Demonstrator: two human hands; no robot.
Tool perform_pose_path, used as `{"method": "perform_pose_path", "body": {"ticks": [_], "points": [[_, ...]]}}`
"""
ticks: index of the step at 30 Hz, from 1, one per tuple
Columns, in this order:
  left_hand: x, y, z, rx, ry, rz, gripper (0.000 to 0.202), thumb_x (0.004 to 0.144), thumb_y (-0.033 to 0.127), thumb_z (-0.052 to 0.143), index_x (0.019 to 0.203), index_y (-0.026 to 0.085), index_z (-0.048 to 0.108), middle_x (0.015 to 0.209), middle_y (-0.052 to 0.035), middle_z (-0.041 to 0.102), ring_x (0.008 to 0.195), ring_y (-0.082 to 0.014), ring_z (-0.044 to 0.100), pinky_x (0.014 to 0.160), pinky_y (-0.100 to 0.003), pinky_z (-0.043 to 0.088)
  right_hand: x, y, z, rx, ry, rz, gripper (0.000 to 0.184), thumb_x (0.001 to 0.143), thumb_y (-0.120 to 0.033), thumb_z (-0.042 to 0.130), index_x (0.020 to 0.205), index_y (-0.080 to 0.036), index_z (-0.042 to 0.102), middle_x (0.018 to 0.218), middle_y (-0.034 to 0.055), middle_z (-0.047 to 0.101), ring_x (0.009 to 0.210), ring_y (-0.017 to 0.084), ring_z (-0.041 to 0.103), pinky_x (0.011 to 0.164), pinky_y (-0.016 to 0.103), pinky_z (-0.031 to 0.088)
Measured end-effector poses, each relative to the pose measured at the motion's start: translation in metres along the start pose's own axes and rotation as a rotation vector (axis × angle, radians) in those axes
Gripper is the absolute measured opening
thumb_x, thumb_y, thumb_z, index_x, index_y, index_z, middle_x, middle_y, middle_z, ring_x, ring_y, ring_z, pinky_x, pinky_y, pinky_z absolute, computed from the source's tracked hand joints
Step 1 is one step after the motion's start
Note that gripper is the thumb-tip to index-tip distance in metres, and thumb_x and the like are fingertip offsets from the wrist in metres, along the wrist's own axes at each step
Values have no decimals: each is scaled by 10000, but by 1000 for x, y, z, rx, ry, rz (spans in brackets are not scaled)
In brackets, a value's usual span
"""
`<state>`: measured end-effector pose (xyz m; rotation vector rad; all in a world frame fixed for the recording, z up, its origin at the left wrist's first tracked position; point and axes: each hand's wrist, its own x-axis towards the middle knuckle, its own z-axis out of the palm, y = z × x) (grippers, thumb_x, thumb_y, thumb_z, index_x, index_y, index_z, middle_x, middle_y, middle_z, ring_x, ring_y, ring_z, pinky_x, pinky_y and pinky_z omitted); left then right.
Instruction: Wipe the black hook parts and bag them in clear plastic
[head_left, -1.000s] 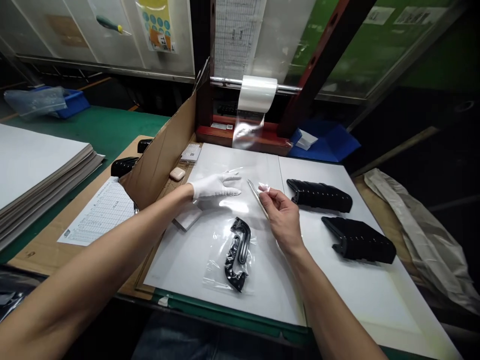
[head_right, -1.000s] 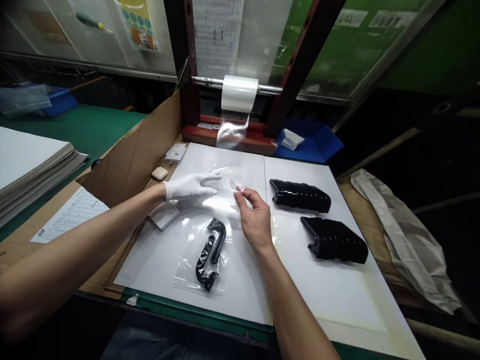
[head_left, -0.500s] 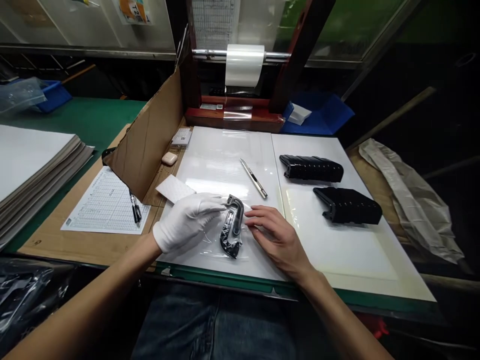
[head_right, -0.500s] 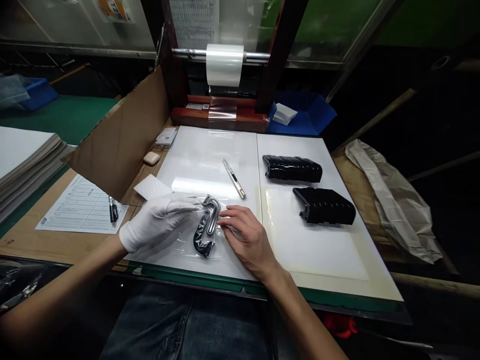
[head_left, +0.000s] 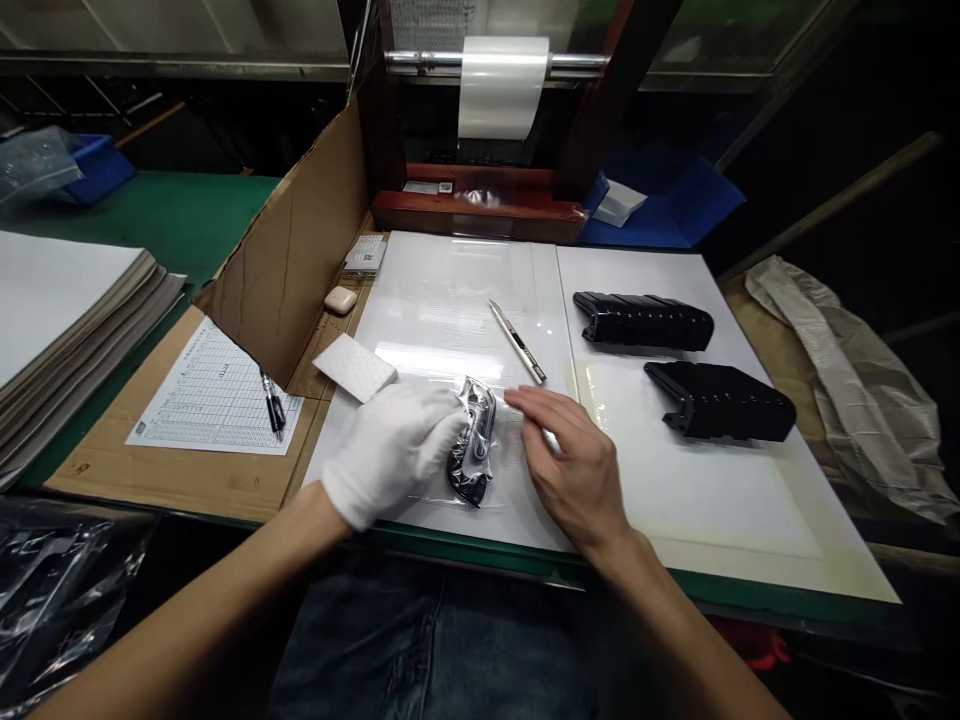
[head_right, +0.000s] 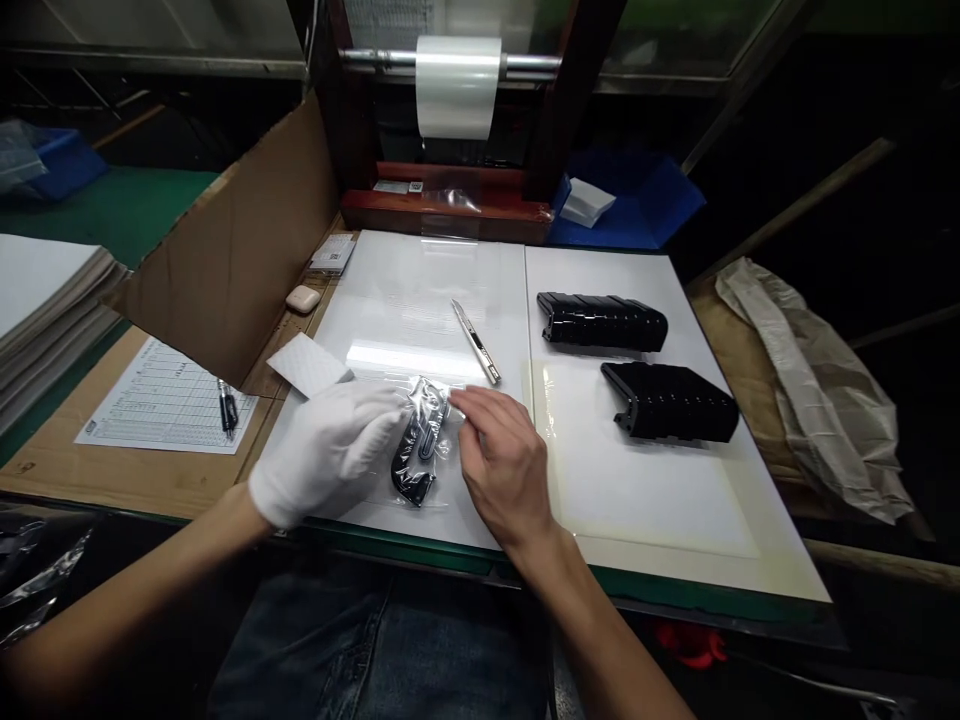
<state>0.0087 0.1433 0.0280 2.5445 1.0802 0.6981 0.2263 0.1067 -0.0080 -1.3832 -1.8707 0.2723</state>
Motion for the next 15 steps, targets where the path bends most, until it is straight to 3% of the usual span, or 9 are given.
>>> {"method": "perform_pose_path", "body": {"ticks": [3, 5, 7, 9, 12, 15], "points": [[12, 12, 29, 48, -124, -113, 472, 1018, 269, 454, 1457, 97, 473, 1513, -154, 514, 1443, -305, 421, 1181, -475, 398, 7, 3, 29, -71, -50, 53, 453, 965, -80, 377, 1371, -93, 575, 1398, 144, 603, 1365, 252, 515, 1160, 502, 436], [14, 14, 45, 72, -213, -183, 587, 1009, 272, 444, 1550, 78, 323, 1629, -150, 339, 1520, -327, 260, 1229, -481, 314, 6, 8, 45, -107, -111, 69, 559, 913, -18, 315, 1446, -38, 482, 1500, 175, 484, 1464, 266, 373, 1214, 532, 340], [15, 13, 53, 81, -253, -235, 608, 1008, 275, 420, 1574, 99, 281, 1668, -119, 251, 1539, -337, 189, 1248, -500, 261, 2, 11, 52, -131, -158, 77, 654, 862, 16, 302, 1509, -27, 378, 1577, 175, 360, 1517, 265, 241, 1248, 552, 244], [17, 12, 54, 71, -281, -249, 618, 1008, 273, 404, 1581, 95, 260, 1680, -122, 206, 1546, -352, 144, 1252, -528, 230, 0, 12, 52, -143, -189, 68, 705, 852, 9, 323, 1553, -66, 301, 1613, 155, 295, 1534, 265, 170, 1256, 568, 196], [11, 18, 45, 56, -305, -226, 608, 999, 286, 414, 1557, 60, 320, 1668, -171, 212, 1542, -386, 130, 1247, -574, 208, 1, 12, 46, -133, -200, 28, 725, 896, -15, 313, 1597, -152, 192, 1629, 130, 277, 1537, 260, 150, 1243, 591, 222], [-30, 38, 30, -42, -271, -230, 598, 986, 291, 434, 1547, 97, 371, 1647, -169, 280, 1540, -375, 164, 1248, -579, 212, 5, 15, 37, -83, -231, -57, 732, 920, -11, 287, 1603, -250, 175, 1610, 84, 345, 1528, 239, 205, 1230, 598, 264]]}}
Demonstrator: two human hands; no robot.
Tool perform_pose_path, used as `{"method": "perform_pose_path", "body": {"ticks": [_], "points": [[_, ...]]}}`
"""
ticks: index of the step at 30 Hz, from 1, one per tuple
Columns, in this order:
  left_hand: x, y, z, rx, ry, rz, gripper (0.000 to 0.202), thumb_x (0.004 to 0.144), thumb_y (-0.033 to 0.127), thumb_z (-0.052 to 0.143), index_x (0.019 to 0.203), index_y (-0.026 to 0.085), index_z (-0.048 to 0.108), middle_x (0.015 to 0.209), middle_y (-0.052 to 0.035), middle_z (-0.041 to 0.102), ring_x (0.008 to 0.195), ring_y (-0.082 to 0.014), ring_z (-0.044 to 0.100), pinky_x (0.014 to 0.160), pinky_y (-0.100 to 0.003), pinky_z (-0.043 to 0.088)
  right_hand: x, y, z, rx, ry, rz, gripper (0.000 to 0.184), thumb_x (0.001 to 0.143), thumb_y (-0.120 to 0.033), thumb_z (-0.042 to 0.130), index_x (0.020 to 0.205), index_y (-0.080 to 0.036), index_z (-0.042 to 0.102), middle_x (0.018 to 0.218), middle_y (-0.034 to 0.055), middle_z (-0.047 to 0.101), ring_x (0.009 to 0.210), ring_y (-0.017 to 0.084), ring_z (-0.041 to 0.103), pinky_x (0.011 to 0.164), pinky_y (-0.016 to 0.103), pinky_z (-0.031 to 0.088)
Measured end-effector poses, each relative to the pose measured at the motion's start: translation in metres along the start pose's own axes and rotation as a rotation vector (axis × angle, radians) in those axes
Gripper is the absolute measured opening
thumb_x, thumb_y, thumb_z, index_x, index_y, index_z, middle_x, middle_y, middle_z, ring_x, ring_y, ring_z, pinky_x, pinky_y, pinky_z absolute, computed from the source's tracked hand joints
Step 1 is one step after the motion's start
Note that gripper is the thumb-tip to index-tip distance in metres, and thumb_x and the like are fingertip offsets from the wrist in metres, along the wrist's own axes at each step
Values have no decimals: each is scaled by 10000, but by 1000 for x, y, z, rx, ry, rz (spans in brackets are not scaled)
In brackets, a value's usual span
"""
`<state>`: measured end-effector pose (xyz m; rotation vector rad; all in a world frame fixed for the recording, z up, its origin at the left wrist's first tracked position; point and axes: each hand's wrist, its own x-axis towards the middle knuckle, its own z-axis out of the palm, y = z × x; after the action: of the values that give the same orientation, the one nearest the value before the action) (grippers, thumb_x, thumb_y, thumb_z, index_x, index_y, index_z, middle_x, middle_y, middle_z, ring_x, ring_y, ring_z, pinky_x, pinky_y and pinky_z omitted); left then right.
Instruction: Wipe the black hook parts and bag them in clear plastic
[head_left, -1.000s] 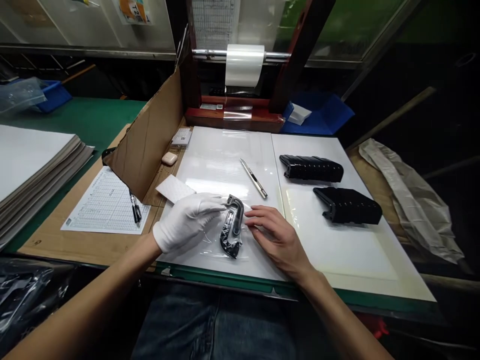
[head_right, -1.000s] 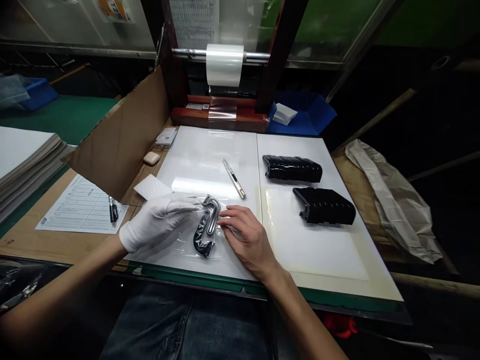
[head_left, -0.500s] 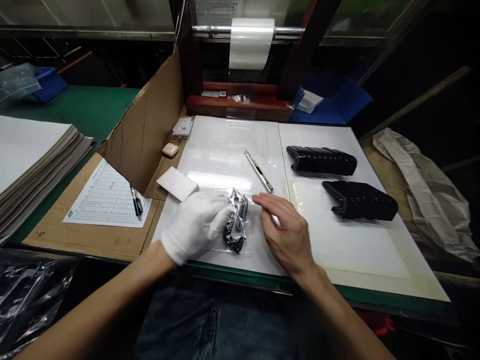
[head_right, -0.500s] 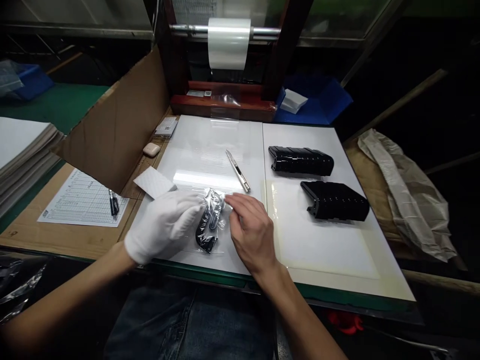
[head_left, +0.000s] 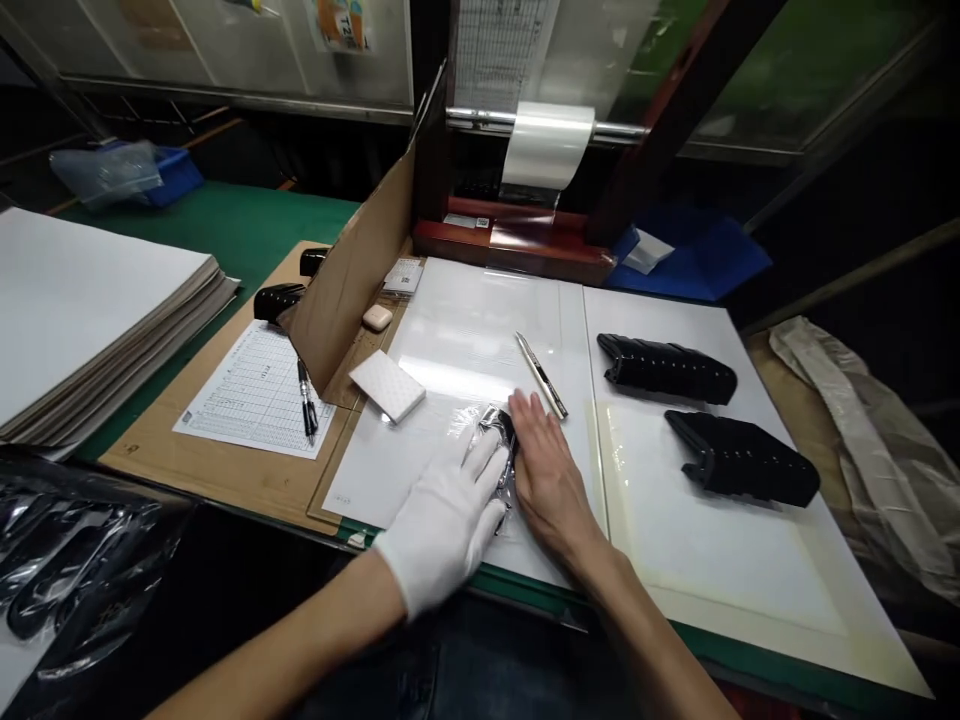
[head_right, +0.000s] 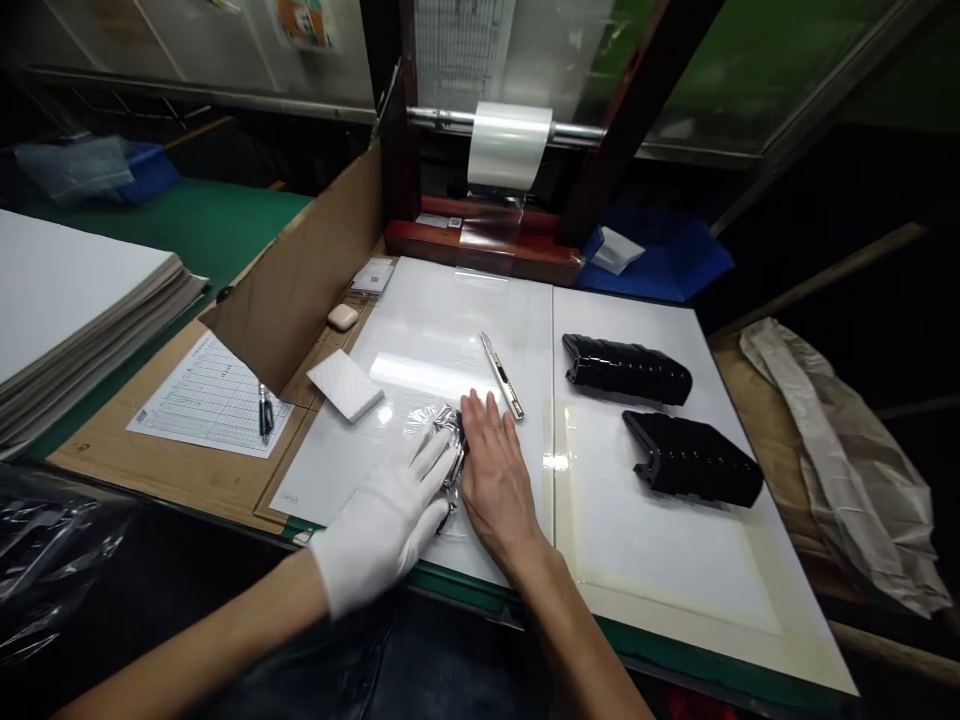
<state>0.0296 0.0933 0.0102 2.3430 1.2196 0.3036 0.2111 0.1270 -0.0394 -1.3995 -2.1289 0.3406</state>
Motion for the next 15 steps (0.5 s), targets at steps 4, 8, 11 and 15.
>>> {"method": "perform_pose_path", "body": {"ticks": [4, 8, 11, 15], "points": [[-102, -1, 13, -541, -51, -214, 451, 970, 439, 495, 1403, 354, 590, 1422, -56, 625, 1360, -307, 533, 1169, -479, 411, -6, -3, -8, 63, -40, -50, 635, 938, -31, 317, 1513, -289, 398, 1488, 50, 519, 1480, 232, 347, 1229, 630, 250], [-158, -13, 27, -1240, -172, -752, 503, 822, 674, 630, 1081, 266, 768, 929, -104, 782, 954, -295, 743, 918, -436, 574, -26, -46, 4, 145, -82, -117, 573, 937, -66, 362, 1465, -264, 460, 1432, 75, 550, 1465, 286, 370, 1195, 702, 263], [-163, -18, 30, -1475, -16, -770, 593, 618, 605, 835, 1106, 279, 748, 1048, -92, 730, 1012, -287, 707, 876, -407, 559, -44, -79, 22, 211, -139, -318, 591, 928, -107, 432, 1503, -244, 423, 1436, 93, 555, 1450, 338, 386, 1179, 707, 287], [-192, -33, 3, -1406, 127, -862, 425, 525, 567, 886, 756, 236, 752, 736, -7, 670, 723, -223, 685, 661, -324, 544, -36, -69, 52, 292, -119, -493, 573, 946, -228, 508, 1499, -363, 440, 1394, 48, 601, 1429, 352, 410, 1217, 649, 263]]}}
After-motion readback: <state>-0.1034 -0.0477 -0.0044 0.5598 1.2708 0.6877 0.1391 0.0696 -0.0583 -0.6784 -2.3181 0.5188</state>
